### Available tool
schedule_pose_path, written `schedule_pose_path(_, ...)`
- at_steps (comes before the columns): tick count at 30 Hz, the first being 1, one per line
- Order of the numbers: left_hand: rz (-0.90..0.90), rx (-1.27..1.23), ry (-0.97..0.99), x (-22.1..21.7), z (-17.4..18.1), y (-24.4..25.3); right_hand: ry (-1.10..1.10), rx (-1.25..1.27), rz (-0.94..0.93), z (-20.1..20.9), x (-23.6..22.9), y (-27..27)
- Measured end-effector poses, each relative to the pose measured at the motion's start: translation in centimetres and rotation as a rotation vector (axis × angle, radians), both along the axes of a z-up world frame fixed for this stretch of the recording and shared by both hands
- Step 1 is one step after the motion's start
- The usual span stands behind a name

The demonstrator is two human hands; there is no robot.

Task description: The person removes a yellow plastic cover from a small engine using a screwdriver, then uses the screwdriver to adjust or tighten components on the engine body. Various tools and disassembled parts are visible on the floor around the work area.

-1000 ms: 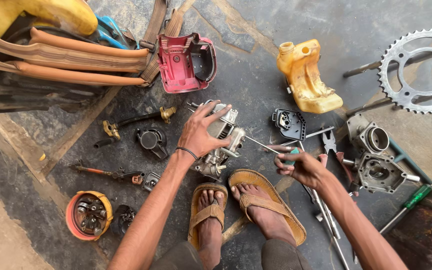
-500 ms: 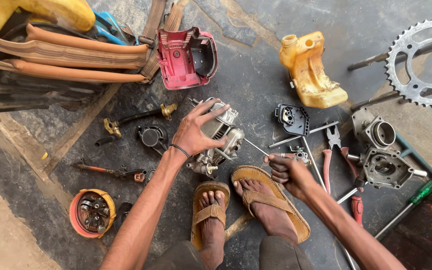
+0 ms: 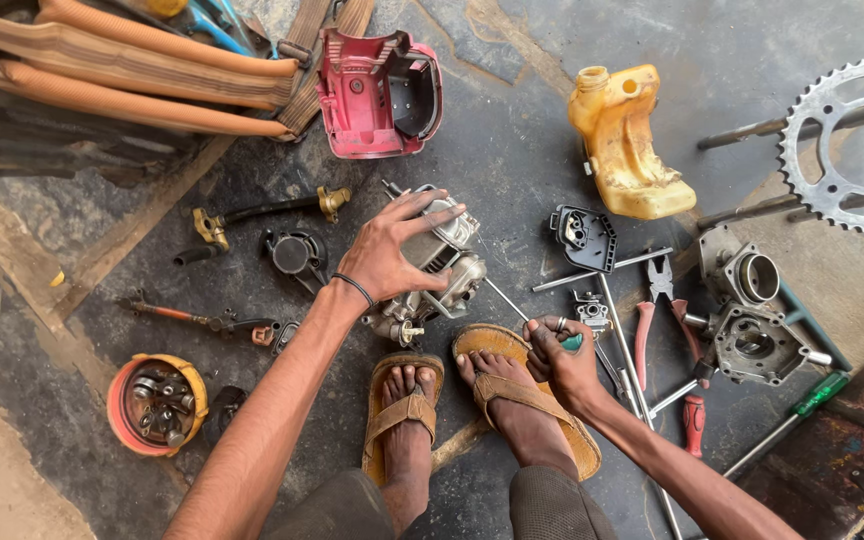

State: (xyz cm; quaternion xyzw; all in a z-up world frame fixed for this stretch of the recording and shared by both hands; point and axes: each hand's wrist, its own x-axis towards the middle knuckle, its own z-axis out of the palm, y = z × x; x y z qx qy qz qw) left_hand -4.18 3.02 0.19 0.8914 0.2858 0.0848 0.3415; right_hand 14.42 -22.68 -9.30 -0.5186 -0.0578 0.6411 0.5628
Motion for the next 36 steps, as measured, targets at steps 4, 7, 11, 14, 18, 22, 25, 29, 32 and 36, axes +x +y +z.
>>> schedule_pose_path(4, -0.009, -0.011, 0.001, 0.4, 0.2, 0.1, -0.056, 0.026, 0.007, -1.9, 0.7, -0.7)
schedule_pose_path(7, 0.011, -0.014, 0.184, 1.6, 0.0, 0.2, -1.329, 0.584, 0.712, -3.4, 4.9, 0.4)
schedule_pose_path(11, -0.027, -0.016, 0.055, 2.0, -0.1, -0.2, -1.430, 0.445, 0.906, -3.0, 5.6, -0.4)
schedule_pose_path(14, -0.021, 0.006, 0.036, 2.4, -0.5, -0.9, -1.663, 0.330, 0.885, -0.9, 3.2, -1.1)
schedule_pose_path(18, -0.016, -0.026, 0.023, 1.8, -0.1, -1.7, -1.518, 0.012, 0.850, 2.6, 0.5, -2.6)
schedule_pose_path(22, -0.047, 0.006, 0.019, 2.9, 0.5, -1.0, -1.137, 0.088, 0.216, 2.8, 1.1, -3.8)
schedule_pose_path(25, -0.039, 0.011, 0.030, 2.6, 0.3, -1.3, -0.334, -0.035, -0.084, 0.6, 0.9, -5.4)
schedule_pose_path(29, -0.036, 0.003, 0.043, 2.6, 0.1, -1.3, -0.707, -0.119, 0.083, -0.8, 0.1, -6.0)
schedule_pose_path(32, -0.025, 0.005, 0.058, 2.8, 0.3, -1.1, -1.114, -0.146, 0.256, 0.1, -0.6, -4.0)
schedule_pose_path(36, -0.038, 0.014, 0.065, 2.7, 0.4, -1.4, -1.513, -0.060, 0.483, 0.5, -2.7, -0.7)
